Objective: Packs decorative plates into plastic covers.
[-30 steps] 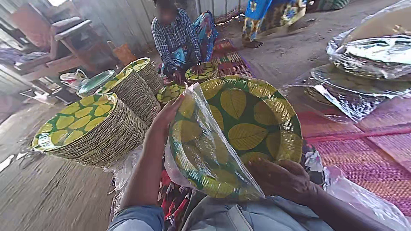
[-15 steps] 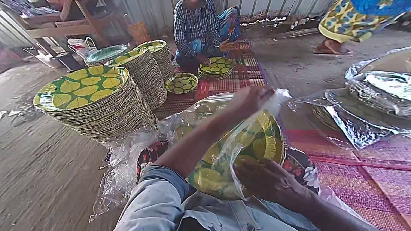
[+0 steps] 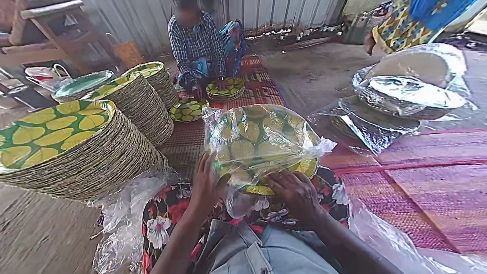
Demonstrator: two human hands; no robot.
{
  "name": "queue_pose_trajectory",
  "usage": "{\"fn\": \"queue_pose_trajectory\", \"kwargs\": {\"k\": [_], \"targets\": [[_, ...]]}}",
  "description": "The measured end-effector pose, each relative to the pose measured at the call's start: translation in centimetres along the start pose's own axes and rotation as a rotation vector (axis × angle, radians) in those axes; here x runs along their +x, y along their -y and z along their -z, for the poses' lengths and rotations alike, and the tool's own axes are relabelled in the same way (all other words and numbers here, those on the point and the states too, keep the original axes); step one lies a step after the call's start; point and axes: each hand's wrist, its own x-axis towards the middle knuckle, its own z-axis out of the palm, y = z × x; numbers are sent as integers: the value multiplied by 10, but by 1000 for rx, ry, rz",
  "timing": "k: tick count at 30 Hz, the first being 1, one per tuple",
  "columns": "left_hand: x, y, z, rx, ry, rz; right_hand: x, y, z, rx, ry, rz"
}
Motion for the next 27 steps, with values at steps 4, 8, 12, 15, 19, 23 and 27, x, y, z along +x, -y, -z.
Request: {"fn": "queue_pose_trajectory", "kwargs": {"k": [4,8,12,15,19,23,27], "targets": [[-20,10,1,-142,36,94,33,9,-8,-15,-42,-71],[-18,14,-7,29,-183,19,47,27,-12,-27,-9,-118],[-24,4,-6,236,-333,-220,53,37,-16,-19,97,-238],[-29,-7,-13,254,-327,-402,59,38,-27,228,342,-420],[-33,19,-27,112,-178,-209,39,14,-81,502,582,-491],[-26,62,-2,-305,-338,118,26,-7,-76,555,911,-366],[-9,80,31,-612,-607,408,-11,-26,-63,472,756,-130]]}}
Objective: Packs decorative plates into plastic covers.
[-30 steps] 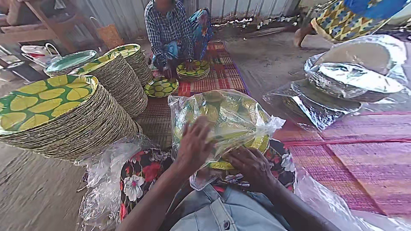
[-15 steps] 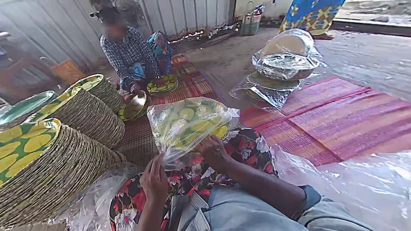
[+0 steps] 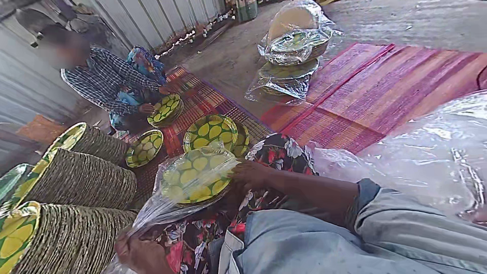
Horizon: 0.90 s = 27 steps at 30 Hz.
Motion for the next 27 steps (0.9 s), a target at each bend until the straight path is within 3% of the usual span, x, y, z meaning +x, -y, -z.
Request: {"fn": "queue_pose_trajectory", "kwargs": {"k": [4,8,11,14,16,18,20,21,22,24,26,27], "targets": [[-3,-1,2,-29,-7,129,-1,0,-3,-183,-239,-114],[-25,-9,9,82,185,115,36,-4,19,-157,-442,-208],[-36,-44,26,236,284,59,73,3,45,-59,-365,-161],[-44,-68,51,478,358,40,107,14,44,-50,-327,51],[-51,-70,65,532,325,45,118,13,37,-24,-448,287],[-59,-68,74,425,245,86,119,7,42,237,-559,415],[-69,-78,70,307,124,189,115,-2,60,530,-613,286],[-73,-83,65,274,72,218,119,-14,68,549,-625,147],[-77,-88,60,269,29,234,125,-30,74,452,-574,-6],[-77,-82,69,273,49,211,143,-66,72,125,-270,-234],[-69,-70,89,340,154,181,158,-90,45,-57,115,-317],[-66,-66,96,438,201,165,163,-98,24,-97,224,-328]]}}
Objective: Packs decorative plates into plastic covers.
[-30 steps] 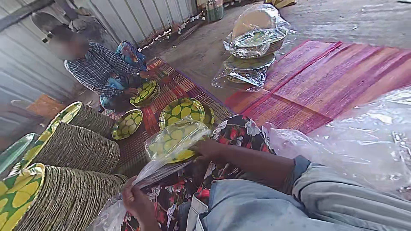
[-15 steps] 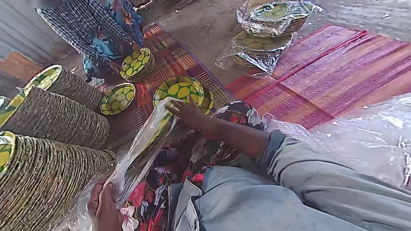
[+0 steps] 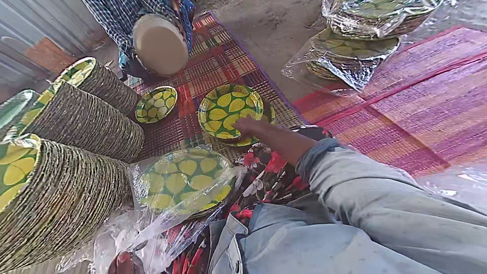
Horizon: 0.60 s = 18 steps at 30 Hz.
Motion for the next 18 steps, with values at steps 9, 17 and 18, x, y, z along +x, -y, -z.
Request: {"fn": "queue_pose_trajectory", "kwargs": {"k": [9,17,18], "targets": [[4,-25,-4,773,-17,-425,11,10,-38,46,-176,29],[73,-35,-95,1232,608,-345,-32,16,-23,78,-446,137],[81,-35,-95,1252,637,-302,-41,20,-20,116,-454,125]]}}
